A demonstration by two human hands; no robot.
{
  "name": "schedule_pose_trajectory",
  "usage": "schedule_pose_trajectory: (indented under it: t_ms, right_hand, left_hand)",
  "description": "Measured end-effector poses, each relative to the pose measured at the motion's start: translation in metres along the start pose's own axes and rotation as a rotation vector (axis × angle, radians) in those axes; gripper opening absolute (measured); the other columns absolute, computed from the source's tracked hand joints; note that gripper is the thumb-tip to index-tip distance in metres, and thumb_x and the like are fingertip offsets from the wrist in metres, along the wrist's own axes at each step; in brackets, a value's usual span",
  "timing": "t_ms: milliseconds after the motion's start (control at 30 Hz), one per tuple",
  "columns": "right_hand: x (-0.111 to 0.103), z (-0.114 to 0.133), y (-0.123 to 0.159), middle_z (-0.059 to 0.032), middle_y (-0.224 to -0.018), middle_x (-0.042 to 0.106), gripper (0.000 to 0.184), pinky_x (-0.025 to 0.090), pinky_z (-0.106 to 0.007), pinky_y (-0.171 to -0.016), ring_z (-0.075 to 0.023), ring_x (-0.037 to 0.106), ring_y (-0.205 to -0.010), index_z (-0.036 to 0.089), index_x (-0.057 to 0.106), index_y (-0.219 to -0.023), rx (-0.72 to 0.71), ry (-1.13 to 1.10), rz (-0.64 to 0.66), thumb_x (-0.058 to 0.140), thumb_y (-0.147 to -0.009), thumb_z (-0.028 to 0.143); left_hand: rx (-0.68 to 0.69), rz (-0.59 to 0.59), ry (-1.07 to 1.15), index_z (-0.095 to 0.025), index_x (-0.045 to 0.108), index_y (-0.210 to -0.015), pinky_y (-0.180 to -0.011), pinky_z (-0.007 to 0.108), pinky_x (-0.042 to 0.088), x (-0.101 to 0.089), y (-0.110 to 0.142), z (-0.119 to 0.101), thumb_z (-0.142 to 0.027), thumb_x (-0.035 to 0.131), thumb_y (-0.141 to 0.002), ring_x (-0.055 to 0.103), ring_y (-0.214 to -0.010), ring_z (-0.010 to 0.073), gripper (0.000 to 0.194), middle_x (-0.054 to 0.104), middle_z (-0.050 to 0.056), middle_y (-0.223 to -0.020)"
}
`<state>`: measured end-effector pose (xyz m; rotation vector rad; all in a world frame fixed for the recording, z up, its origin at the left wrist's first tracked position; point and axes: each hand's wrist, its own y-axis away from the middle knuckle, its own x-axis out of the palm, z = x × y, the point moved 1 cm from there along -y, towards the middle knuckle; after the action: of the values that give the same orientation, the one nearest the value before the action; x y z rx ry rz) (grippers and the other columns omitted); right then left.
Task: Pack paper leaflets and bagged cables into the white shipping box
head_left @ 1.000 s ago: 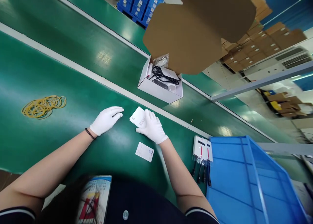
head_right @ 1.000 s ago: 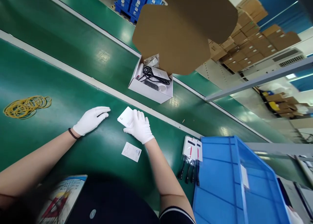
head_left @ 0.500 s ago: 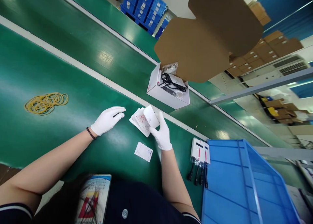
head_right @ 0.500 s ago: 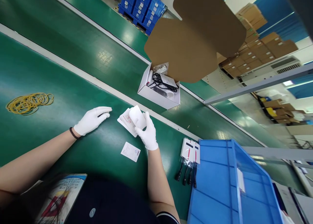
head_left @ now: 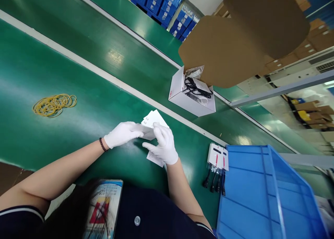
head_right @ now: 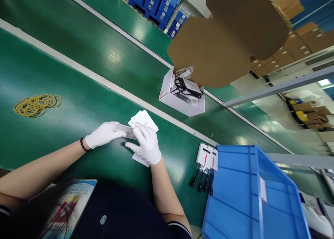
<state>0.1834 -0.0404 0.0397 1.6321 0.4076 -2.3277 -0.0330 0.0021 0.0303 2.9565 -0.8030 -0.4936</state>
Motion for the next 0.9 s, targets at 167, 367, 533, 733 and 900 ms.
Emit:
schedule_pose_trajectory:
  t_ms: [167,367,533,733,900]
  right_hand:
    - [-0.021,-0.005,0.014,-0.0132,-0.126,0.063,0.056,0.042,-0.054,-0.101,-0.0359,0.051,-0.123,0.023,0.052,-0.137,0.184,0.005,-0.142,0.054,-0.090,0.053]
    - [-0.020,0.004,0.050,-0.0104,-0.106,0.068,0.059,0.048,-0.043,-0.078,-0.0306,0.061,-0.091,0.023,0.058,-0.127,0.103,0.006,0.230,0.074,-0.077,0.051]
    - [0.012,0.011,0.078,-0.0111,-0.111,0.067,0.064,0.048,-0.044,-0.082,-0.0303,0.060,-0.098,0.022,0.049,-0.135,0.140,0.003,0.087,0.075,-0.078,0.033]
    - [0.021,0.007,0.085,-0.0105,-0.111,0.067,0.075,0.049,-0.048,-0.085,-0.0293,0.062,-0.097,0.023,0.041,-0.143,0.145,-0.143,-0.091,0.075,-0.077,0.029]
    - [0.010,0.006,0.090,-0.0074,-0.120,0.064,0.072,0.051,-0.046,-0.091,-0.0270,0.062,-0.107,0.031,0.040,-0.146,0.213,-0.334,-0.208,0.071,-0.081,0.029]
  left_hand:
    - [0.049,-0.320,-0.099,-0.024,0.071,-0.110,-0.107,0.036,0.045,-0.013,-0.001,-0.002,-0.044,0.065,-0.082,0.060,-0.116,0.0237,0.035,0.067,0.002,-0.122]
    - [-0.183,-0.494,0.142,-0.016,0.069,-0.107,-0.100,0.043,0.051,-0.026,-0.009,0.008,-0.050,0.066,-0.082,0.063,-0.111,0.0280,0.043,0.071,0.006,-0.113]
    - [-0.233,-0.509,0.207,-0.016,0.071,-0.095,-0.096,0.041,0.054,-0.023,-0.010,0.010,-0.052,0.071,-0.078,0.064,-0.109,0.0292,0.040,0.072,0.007,-0.107]
    - [-0.235,-0.490,0.235,-0.018,0.073,-0.093,-0.093,0.037,0.055,-0.022,-0.009,0.008,-0.048,0.073,-0.078,0.064,-0.109,0.0282,0.033,0.072,0.006,-0.107]
    - [-0.235,-0.491,0.248,-0.018,0.073,-0.094,-0.094,0.037,0.055,-0.023,-0.009,0.010,-0.047,0.073,-0.079,0.064,-0.110,0.0288,0.032,0.072,0.007,-0.108]
